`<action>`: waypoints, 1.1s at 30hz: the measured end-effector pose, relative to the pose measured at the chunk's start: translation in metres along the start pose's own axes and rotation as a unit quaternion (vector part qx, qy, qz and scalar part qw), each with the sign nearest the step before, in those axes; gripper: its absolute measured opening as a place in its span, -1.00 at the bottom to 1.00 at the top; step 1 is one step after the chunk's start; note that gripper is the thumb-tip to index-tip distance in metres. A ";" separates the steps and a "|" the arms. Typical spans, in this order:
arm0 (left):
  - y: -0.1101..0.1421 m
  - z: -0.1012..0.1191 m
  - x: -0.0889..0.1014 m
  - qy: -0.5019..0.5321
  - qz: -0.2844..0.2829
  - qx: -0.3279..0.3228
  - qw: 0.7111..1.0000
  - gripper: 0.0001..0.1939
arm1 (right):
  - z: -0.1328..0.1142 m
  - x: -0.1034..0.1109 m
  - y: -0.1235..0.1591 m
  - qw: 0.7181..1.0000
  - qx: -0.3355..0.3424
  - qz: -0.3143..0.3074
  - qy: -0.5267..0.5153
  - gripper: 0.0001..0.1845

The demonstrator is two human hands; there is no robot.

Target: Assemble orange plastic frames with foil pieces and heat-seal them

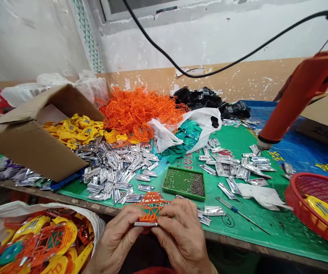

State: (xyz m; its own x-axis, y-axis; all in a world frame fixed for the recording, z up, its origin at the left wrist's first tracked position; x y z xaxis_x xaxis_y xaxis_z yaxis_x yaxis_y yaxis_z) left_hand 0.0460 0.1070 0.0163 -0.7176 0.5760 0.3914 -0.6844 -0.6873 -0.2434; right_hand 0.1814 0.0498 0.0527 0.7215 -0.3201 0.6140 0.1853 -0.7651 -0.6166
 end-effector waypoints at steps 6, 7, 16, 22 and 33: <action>0.003 0.009 0.005 -0.030 0.009 -0.064 0.997 -0.71 | -0.010 0.001 0.005 0.999 0.026 0.004 0.031 -0.76; 0.004 0.012 0.005 -0.033 0.007 -0.071 0.997 -0.69 | -0.012 0.001 0.007 0.999 0.032 0.005 0.037 -0.75; 0.009 0.025 0.004 -0.040 -0.007 -0.123 0.992 -0.56 | -0.025 0.009 0.012 0.995 0.059 0.016 0.082 -0.77; 0.012 0.031 0.004 -0.072 -0.009 -0.151 0.986 -0.51 | -0.024 0.010 0.015 0.997 0.055 0.017 0.060 -0.74; 0.013 0.044 -0.006 -0.207 -0.031 -0.208 0.955 -0.87 | -0.021 -0.002 0.013 0.996 0.064 -0.002 0.057 -0.85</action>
State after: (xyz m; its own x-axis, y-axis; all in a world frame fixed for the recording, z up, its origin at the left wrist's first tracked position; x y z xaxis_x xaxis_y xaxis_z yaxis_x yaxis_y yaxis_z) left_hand 0.0473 0.0756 0.0495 -0.6209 0.3260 0.7129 -0.7775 -0.3723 -0.5068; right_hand 0.1682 0.0288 0.0537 0.6409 -0.3852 0.6639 0.2761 -0.6913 -0.6677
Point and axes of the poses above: each hand's wrist, its own y-axis away from the middle knuckle, its own x-axis out of the back of the hand, z = x × y, the point moved 9 cm from there along -y, towards the middle knuckle, and after that the axes turned 13 degrees about -z, right-handed, at the moved point
